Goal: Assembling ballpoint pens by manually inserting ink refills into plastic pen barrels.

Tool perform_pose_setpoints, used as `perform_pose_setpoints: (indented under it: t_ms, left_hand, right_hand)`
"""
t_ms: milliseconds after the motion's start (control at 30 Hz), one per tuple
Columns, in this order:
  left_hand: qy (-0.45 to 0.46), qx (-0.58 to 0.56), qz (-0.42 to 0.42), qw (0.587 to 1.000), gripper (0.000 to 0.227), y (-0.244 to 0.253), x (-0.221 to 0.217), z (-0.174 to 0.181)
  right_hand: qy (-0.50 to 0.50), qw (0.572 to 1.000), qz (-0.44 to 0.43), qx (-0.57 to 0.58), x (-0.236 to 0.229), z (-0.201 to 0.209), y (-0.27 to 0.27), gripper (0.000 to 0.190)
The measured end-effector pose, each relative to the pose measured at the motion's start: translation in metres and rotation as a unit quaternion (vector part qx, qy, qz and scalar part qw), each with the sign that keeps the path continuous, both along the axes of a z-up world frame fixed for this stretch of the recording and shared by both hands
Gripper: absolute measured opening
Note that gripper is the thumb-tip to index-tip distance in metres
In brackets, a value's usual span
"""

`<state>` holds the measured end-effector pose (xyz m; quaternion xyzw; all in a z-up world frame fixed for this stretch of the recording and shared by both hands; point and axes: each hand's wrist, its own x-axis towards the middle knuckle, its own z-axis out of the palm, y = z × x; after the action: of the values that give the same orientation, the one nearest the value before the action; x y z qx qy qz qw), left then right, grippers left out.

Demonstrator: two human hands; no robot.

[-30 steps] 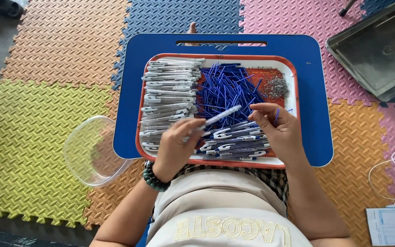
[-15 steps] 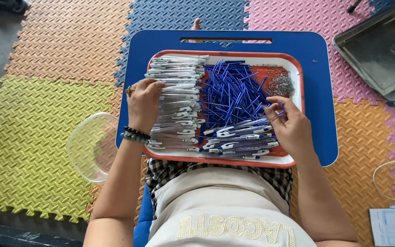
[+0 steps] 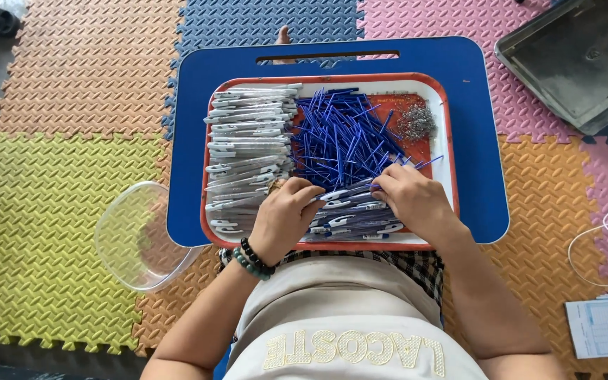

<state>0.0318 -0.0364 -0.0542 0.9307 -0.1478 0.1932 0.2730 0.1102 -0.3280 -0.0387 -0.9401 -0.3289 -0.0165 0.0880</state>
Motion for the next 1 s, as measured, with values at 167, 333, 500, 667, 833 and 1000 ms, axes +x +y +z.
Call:
perform_pose_setpoints:
  t_ms: [167, 333, 500, 667, 833, 1000]
  left_hand:
    - [0.186, -0.315, 0.010, 0.931, 0.098, -0.005, -0.015, 0.018]
    - [0.272, -0.619, -0.038, 0.736, 0.049, -0.021, -0.016, 0.000]
    - [0.278, -0.678, 0.024, 0.680, 0.029, -0.014, -0.014, 0.001]
    - [0.344, -0.656, -0.001, 0.672, 0.039, -0.013, -0.025, 0.005]
    - [0.349, -0.660, -0.017, 0.665, 0.041, -0.019, -0.029, 0.012]
    - [0.354, -0.673, -0.033, 0.648, 0.042, -0.018, -0.033, 0.008]
  right_hand:
    - [0.041, 0.988, -0.040, 0.141, -0.012, 0.005, -0.004, 0.020]
    - [0.172, 0.949, -0.031, 0.263, -0.038, 0.015, 0.028, 0.020]
    - [0.206, 0.905, -0.021, 0.372, -0.045, 0.019, 0.053, 0.029]
    - [0.259, 0.824, -0.050, 0.500, -0.032, 0.005, 0.044, 0.052]
    - [0.321, 0.749, -0.025, 0.579, -0.037, 0.001, 0.055, 0.035]
    - [0.361, 0.718, -0.036, 0.594, -0.045, 0.004, 0.059, 0.006]
